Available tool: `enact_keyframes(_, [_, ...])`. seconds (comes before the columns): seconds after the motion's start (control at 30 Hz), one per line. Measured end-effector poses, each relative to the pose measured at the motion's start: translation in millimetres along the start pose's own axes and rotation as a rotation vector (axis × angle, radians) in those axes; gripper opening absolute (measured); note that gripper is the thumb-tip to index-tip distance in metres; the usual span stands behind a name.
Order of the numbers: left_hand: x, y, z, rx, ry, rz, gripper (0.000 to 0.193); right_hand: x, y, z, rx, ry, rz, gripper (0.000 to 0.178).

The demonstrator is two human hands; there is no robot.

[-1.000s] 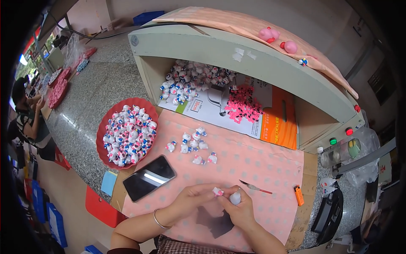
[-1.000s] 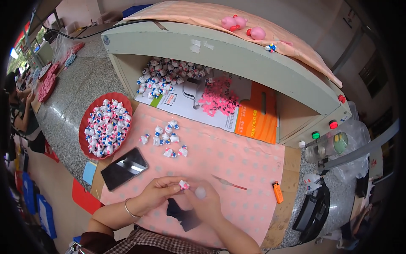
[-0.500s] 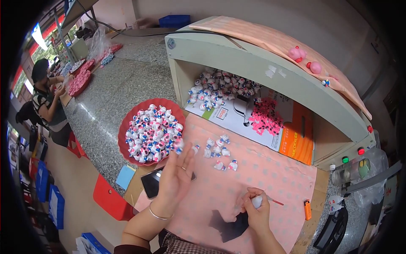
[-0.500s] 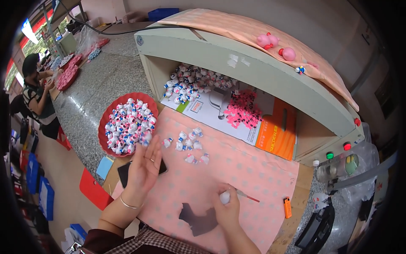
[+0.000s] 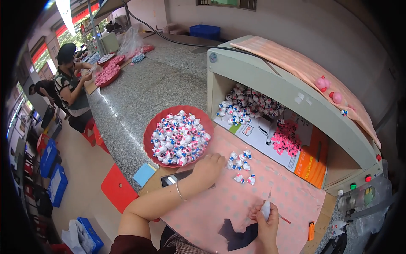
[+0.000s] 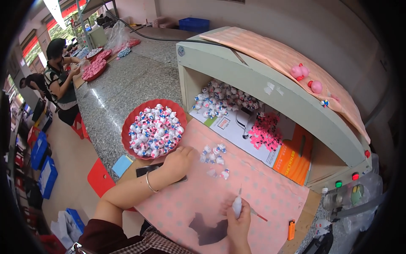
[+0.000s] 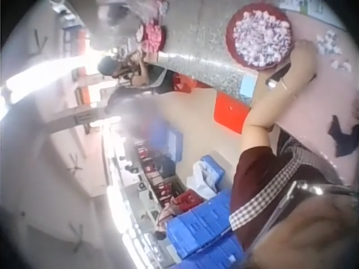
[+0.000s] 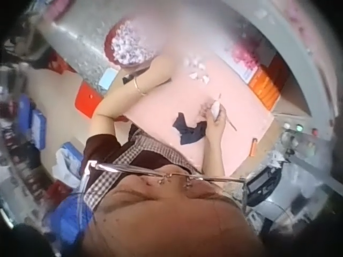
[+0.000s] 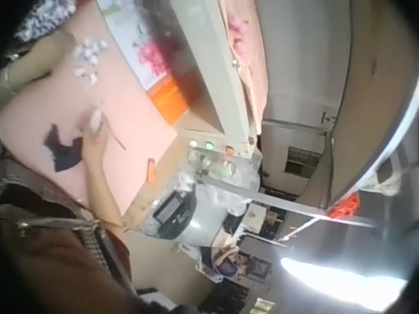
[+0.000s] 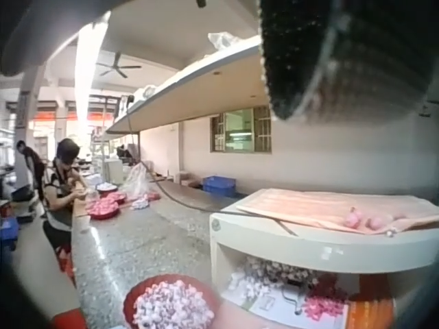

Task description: Assembling small toy figurines by gluing parts together at a factory workbench.

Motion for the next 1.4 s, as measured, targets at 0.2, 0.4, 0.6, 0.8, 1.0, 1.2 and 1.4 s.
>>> enact_keyframes(0.2, [-72,5,50,0.075,0.221,0.594,0.022,12,-15,20,-0.143,0.079,0.117,0.034])
enact_keyframes(0.4, [-60,55,139,0.025,-0.235,1.178,0.027,62,-35,101,-0.096,0.116,0.151,0.046])
enact_keyframes(0.6, [-73,99,183,-0.081,-0.426,1.522,0.037,66,-42,149,-0.231,0.175,0.247,0.049])
enact_keyframes(0.8, [-74,106,232,-0.206,-0.439,1.784,0.032,84,-44,208,-0.143,0.175,0.319,0.049])
enact_keyframes(1.0, [18,103,188,-0.275,-0.474,2.018,0.034,41,-49,154,-0.29,0.234,0.474,0.044])
enact_keyframes(1.2, [68,95,112,-0.445,-0.588,2.111,0.038,-23,-74,75,-0.2,0.061,0.249,0.037])
enact_keyframes(1.4, [109,120,50,-0.461,-0.613,1.92,0.04,-71,-21,5,-0.078,0.106,-0.051,0.033])
Point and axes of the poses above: each hand's wrist, its own z-axis away from the middle knuckle, its own x-axis out of the palm, y = z × x, the point moved 10 cm from there along -z, towards the middle knuckle, and after that the axes turned 1 degree about y, right-handed, at the moved point
